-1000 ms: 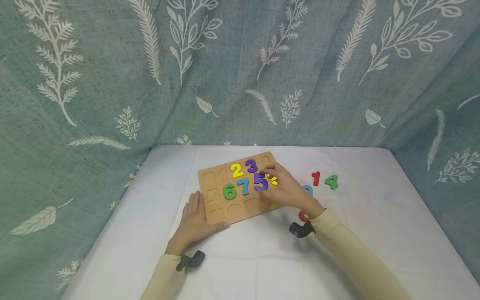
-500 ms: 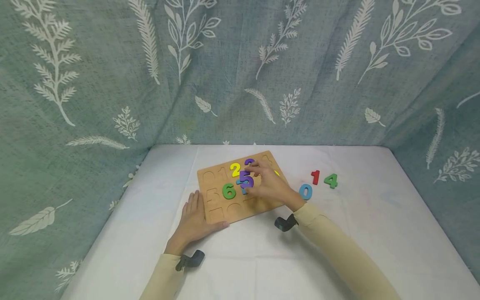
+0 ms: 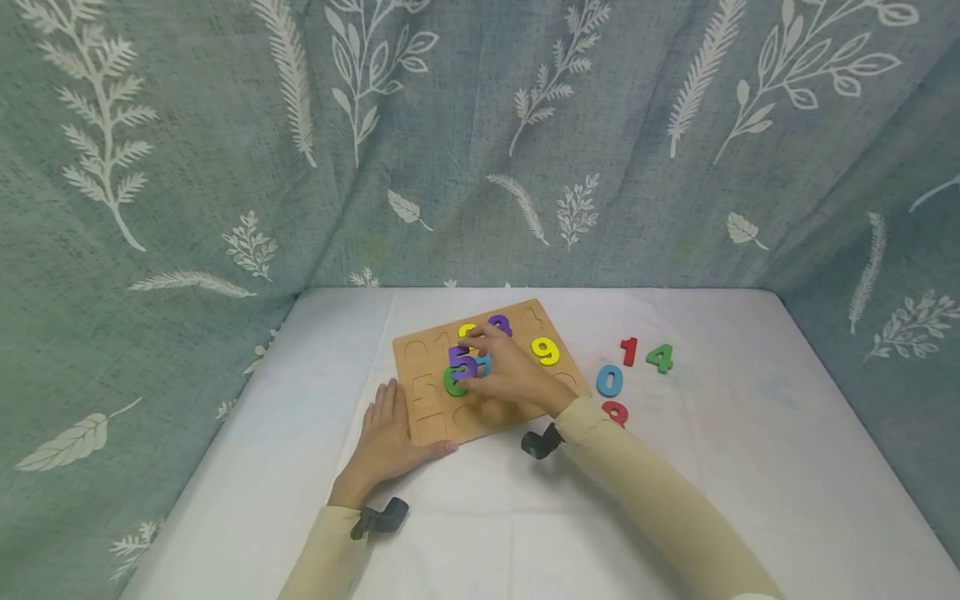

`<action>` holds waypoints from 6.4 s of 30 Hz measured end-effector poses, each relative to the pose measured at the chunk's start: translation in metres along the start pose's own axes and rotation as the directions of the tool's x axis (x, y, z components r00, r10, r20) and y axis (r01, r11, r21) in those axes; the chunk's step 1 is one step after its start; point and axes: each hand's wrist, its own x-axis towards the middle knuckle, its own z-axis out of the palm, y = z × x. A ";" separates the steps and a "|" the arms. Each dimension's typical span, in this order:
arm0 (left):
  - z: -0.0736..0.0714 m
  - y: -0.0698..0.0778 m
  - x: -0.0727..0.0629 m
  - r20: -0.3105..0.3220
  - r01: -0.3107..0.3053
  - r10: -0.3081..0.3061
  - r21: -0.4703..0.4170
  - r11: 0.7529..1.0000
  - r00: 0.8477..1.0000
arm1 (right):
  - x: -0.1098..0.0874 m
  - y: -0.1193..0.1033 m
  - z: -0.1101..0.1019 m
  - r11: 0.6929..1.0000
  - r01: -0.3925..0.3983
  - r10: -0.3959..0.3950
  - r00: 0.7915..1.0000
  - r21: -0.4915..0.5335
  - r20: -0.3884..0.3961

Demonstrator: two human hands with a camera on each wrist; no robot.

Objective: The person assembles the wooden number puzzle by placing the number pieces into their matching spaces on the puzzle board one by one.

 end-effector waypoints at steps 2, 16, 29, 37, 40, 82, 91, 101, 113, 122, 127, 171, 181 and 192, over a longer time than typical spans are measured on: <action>0.000 -0.001 0.000 -0.001 -0.002 0.002 0.004 1.000 1.000 | 0.003 -0.002 0.003 1.000 -0.017 0.017 1.000 0.006 0.019; -0.002 0.001 -0.001 -0.001 -0.008 0.008 -0.008 1.000 1.000 | 0.020 -0.006 0.022 1.000 0.004 -0.005 0.998 0.022 0.067; -0.002 0.001 0.000 -0.003 -0.014 0.014 -0.002 1.000 1.000 | 0.030 -0.005 0.040 0.998 0.061 -0.059 0.996 -0.034 0.069; -0.002 0.000 0.000 0.005 -0.005 0.005 -0.006 1.000 1.000 | 0.034 -0.006 0.050 0.994 0.056 -0.049 0.996 -0.097 0.080; -0.001 0.000 0.000 0.011 0.003 -0.003 -0.004 1.000 1.000 | 0.036 -0.006 0.054 0.993 0.052 -0.043 0.996 -0.107 0.080; -0.003 0.002 -0.001 -0.010 -0.020 0.020 0.010 1.000 1.000 | 0.043 -0.011 0.071 0.975 0.023 0.000 0.995 -0.223 0.104; -0.002 0.002 -0.002 -0.025 -0.021 0.022 0.013 1.000 0.999 | 0.046 -0.009 0.074 0.977 0.011 0.011 0.995 -0.213 0.104; -0.003 0.003 -0.001 -0.015 -0.025 0.025 0.010 1.000 1.000 | 0.045 -0.010 0.075 0.977 -0.017 0.037 0.995 -0.212 0.088; -0.003 0.002 -0.002 -0.003 -0.011 0.011 0.000 1.000 1.000 | 0.039 -0.019 0.055 0.997 0.005 -0.002 0.999 -0.077 0.037; -0.003 0.000 -0.002 -0.019 -0.002 0.002 -0.024 1.000 1.000 | 0.023 -0.028 0.013 0.999 0.038 -0.036 0.997 0.018 -0.063; -0.002 0.000 -0.002 -0.027 -0.002 0.001 -0.026 1.000 1.000 | 0.008 -0.025 -0.015 0.999 0.031 -0.025 0.989 0.036 -0.146; 0.002 0.005 0.001 -0.011 0.023 -0.023 -0.044 0.999 1.000 | -0.138 0.106 -0.170 0.945 -0.294 0.308 0.665 0.140 -0.680; -0.001 0.005 0.001 -0.011 0.027 -0.027 -0.060 0.998 1.000 | -0.145 0.138 -0.170 0.870 -0.453 0.478 0.671 0.197 -0.567; 0.001 0.005 0.000 -0.002 0.032 -0.032 -0.064 0.997 0.999 | -0.147 0.164 -0.155 0.786 -0.576 0.612 0.679 0.224 -0.405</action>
